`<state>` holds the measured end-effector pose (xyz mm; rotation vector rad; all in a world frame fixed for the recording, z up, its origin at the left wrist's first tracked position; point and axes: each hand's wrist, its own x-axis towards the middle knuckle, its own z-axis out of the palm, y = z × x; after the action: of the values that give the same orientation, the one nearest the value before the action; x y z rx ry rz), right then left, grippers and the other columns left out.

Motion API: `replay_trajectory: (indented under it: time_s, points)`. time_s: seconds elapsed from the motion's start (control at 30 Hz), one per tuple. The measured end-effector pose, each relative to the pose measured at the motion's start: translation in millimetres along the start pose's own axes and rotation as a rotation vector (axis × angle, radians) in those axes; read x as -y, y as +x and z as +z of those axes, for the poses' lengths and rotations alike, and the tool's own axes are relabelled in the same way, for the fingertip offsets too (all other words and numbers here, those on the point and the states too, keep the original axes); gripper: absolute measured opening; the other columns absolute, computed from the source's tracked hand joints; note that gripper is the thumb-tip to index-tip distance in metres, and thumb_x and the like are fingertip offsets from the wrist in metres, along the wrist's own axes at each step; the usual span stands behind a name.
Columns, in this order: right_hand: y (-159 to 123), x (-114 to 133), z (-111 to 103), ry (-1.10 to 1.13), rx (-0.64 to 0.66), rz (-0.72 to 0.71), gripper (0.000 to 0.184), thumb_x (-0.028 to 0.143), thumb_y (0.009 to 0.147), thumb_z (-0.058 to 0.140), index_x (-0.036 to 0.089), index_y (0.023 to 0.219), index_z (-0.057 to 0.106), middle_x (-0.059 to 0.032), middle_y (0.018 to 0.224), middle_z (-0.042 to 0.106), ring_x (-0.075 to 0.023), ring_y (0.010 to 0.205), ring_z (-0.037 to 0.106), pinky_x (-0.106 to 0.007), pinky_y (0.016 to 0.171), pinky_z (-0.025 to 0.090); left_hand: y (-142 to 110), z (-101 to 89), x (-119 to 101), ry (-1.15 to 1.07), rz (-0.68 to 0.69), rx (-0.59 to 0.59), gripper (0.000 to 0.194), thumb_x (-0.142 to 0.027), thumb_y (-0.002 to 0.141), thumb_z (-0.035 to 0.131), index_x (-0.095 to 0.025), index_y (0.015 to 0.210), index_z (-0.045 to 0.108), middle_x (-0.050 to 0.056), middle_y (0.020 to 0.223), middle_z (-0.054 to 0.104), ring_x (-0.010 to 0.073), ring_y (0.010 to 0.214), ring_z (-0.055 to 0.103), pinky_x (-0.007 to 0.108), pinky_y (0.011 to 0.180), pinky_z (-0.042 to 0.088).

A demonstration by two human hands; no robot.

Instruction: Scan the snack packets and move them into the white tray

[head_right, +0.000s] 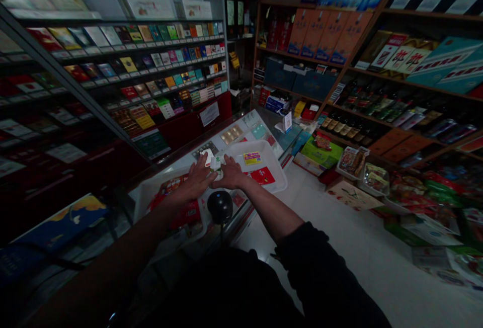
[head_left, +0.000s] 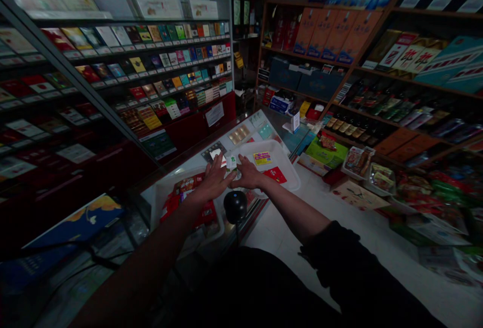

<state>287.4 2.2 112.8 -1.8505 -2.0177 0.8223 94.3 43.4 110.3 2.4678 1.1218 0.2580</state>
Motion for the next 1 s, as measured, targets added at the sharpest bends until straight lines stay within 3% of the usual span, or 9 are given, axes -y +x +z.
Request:
replay_trajectory:
  time_s: [0.17,0.33,0.53,0.73,1.0]
  points:
    - [-1,4,-9,0.016,-0.003,0.02,0.102,0.058,0.07,0.088,0.025,0.158,0.049,-0.0171,0.177,0.011,-0.0449,0.163,0.01,-0.062,0.128,0.02,4,-1.6,-5,-0.021,-0.008,-0.01,0.066,-0.06,0.105,0.031,-0.025,0.158,0.047,0.007,0.18,0.01,0.0304,0.166,0.004,0.058,0.133,0.01]
    - [-4,0,-21,0.002,-0.014,0.034,0.101,0.06,0.073,0.086,0.021,0.159,0.049,-0.0186,0.177,0.012,-0.0448,0.163,0.01,-0.06,0.129,0.019,16,-2.4,-15,-0.069,-0.015,0.008,0.076,-0.065,0.104,0.03,-0.016,0.159,0.046,0.013,0.179,0.006,0.0323,0.166,0.0,0.058,0.133,0.011]
    - [-9,-17,-37,0.035,-0.071,0.039,0.093,0.06,0.075,0.085,0.024,0.155,0.054,-0.0152,0.177,0.018,-0.043,0.162,0.016,-0.058,0.129,0.02,43,5.9,-27,-0.051,0.002,0.009,0.071,-0.066,0.103,0.03,-0.016,0.146,0.06,0.013,0.179,0.007,0.0335,0.166,0.003,0.06,0.132,0.012]
    - [-7,-46,-57,0.041,-0.114,0.076,0.085,0.059,0.077,0.085,0.019,0.148,0.061,-0.0177,0.175,0.023,-0.0406,0.162,0.018,-0.053,0.13,0.02,78,17.5,-45,-0.088,0.026,0.026,0.069,-0.063,0.105,0.026,-0.021,0.152,0.055,0.012,0.18,0.004,0.0351,0.165,0.001,0.062,0.131,0.014]
    - [7,-104,-73,0.058,-0.108,0.138,0.084,0.059,0.076,0.084,0.018,0.147,0.062,-0.0173,0.171,0.033,-0.038,0.162,0.019,-0.052,0.129,0.023,129,45.8,-67,-0.083,0.01,0.075,0.07,-0.066,0.103,0.028,-0.021,0.147,0.058,0.011,0.179,0.013,0.0348,0.165,0.004,0.06,0.13,0.017]
